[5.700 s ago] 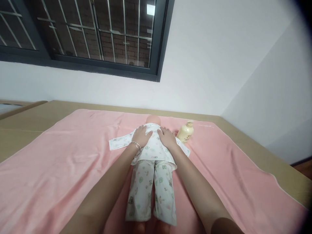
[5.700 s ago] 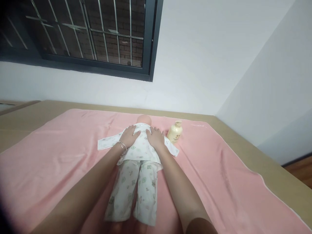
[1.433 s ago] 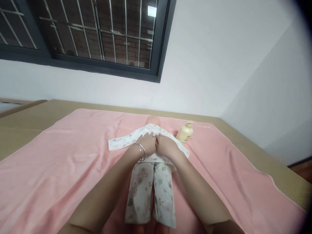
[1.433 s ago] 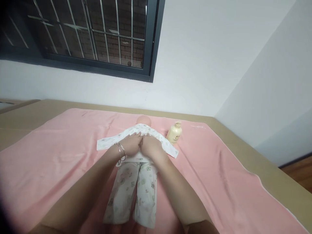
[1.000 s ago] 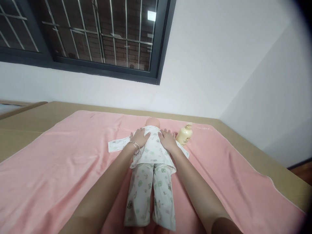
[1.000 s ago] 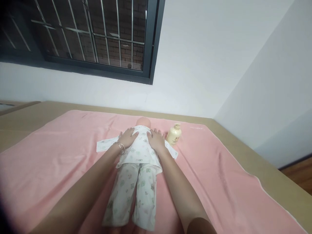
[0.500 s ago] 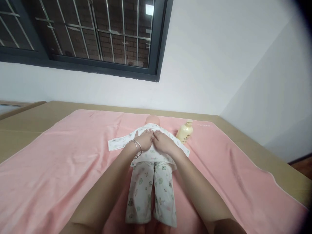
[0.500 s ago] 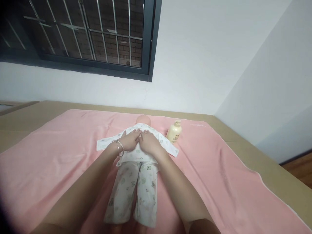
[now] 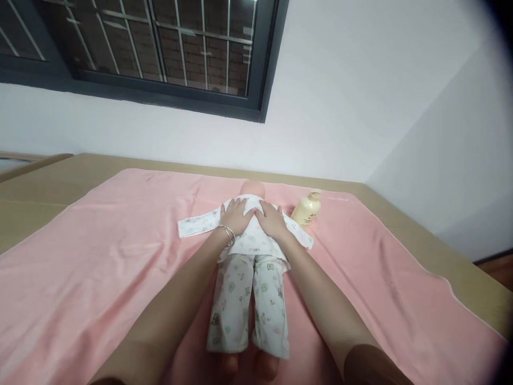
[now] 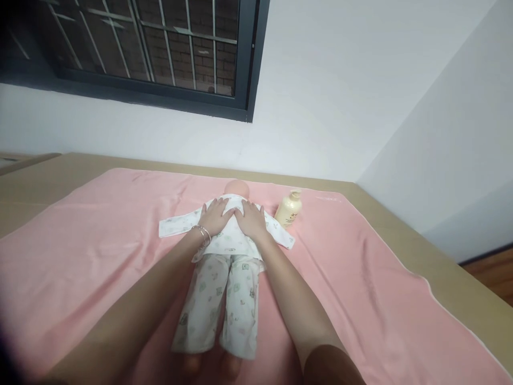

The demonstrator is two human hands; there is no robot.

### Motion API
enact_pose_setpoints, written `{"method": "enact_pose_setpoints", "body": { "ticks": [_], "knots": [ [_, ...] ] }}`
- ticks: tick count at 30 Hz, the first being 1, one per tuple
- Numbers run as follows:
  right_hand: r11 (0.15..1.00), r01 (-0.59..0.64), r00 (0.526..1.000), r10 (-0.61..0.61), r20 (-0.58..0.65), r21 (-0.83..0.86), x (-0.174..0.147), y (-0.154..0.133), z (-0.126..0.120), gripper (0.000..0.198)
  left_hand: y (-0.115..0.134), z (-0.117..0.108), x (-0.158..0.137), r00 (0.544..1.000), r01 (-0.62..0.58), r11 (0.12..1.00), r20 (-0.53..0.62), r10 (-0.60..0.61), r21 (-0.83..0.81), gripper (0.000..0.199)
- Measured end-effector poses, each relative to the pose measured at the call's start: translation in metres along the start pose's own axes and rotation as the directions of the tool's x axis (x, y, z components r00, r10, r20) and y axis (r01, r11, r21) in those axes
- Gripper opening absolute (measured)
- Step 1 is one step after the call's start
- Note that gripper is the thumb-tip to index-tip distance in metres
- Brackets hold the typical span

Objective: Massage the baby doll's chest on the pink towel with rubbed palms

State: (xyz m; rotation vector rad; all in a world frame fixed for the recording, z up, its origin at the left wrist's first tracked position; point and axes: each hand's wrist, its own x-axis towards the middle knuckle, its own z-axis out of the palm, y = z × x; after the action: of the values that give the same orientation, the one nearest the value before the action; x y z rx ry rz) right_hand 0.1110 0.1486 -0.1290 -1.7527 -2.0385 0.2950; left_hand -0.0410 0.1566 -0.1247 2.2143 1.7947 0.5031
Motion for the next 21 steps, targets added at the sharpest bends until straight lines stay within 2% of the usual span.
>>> {"method": "enact_pose_setpoints", "body": {
  "ticks": [14,21],
  "knots": [
    [0.999,-0.026,0.998,0.025,0.051,0.031,0.0022,-0.0001,-0.0034,0.059,0.0009,-0.0015,0.0005,0.999,-0.013,1.000,0.033,0.013,0.019,0.070],
    [0.999,-0.033,0.999,0.033,0.010,0.019,-0.0002,-0.0005,-0.0004,0.059,-0.0001,-0.0020,0.0007,0.999,0.007,1.000,0.046,-0.007,0.008,0.068]
  ]
}}
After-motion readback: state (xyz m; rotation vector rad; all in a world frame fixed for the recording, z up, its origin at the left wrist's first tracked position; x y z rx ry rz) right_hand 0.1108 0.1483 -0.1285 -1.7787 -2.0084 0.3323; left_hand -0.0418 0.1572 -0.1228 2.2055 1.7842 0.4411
